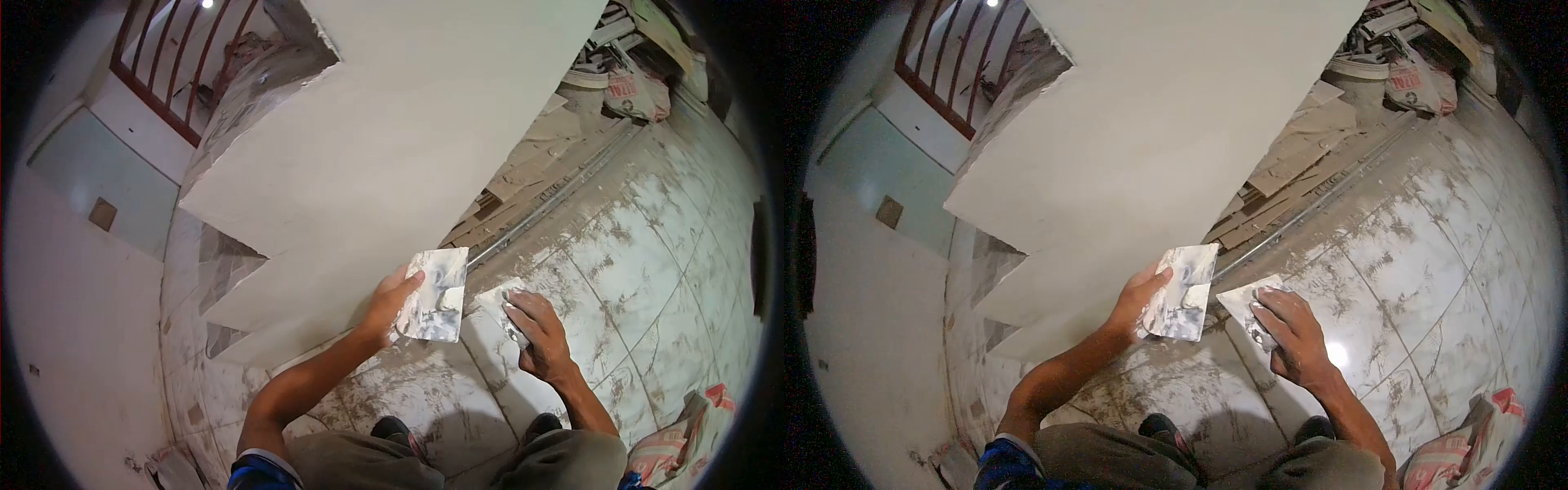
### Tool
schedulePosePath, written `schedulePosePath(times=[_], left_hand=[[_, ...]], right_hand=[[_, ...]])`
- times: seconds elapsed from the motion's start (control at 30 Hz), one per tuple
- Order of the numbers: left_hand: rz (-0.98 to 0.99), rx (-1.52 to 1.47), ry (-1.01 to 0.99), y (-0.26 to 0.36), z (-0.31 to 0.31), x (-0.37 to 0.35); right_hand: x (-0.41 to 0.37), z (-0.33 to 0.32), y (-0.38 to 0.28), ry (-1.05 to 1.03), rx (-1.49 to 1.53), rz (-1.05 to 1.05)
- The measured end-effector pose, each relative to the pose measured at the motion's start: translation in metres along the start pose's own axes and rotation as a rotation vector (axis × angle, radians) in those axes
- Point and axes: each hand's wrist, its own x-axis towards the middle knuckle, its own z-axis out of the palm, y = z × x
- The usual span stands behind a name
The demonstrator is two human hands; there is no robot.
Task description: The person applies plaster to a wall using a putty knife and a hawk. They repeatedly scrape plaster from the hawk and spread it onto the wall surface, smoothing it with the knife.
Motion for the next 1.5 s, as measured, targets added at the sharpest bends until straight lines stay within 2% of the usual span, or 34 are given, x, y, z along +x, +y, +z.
schedulePosePath(times=[0.87, 1.5], left_hand=[[0.064, 0.023, -0.121, 0.005, 0.011, -0.006], [0.045, 0.052, -0.078, 0.001, 0.005, 0.000]], right_hand=[[0.001, -0.001, 0.003, 0.003, 0.032, -0.001], [-0.001, 0.002, 0.006, 0.012, 0.046, -0.013]])
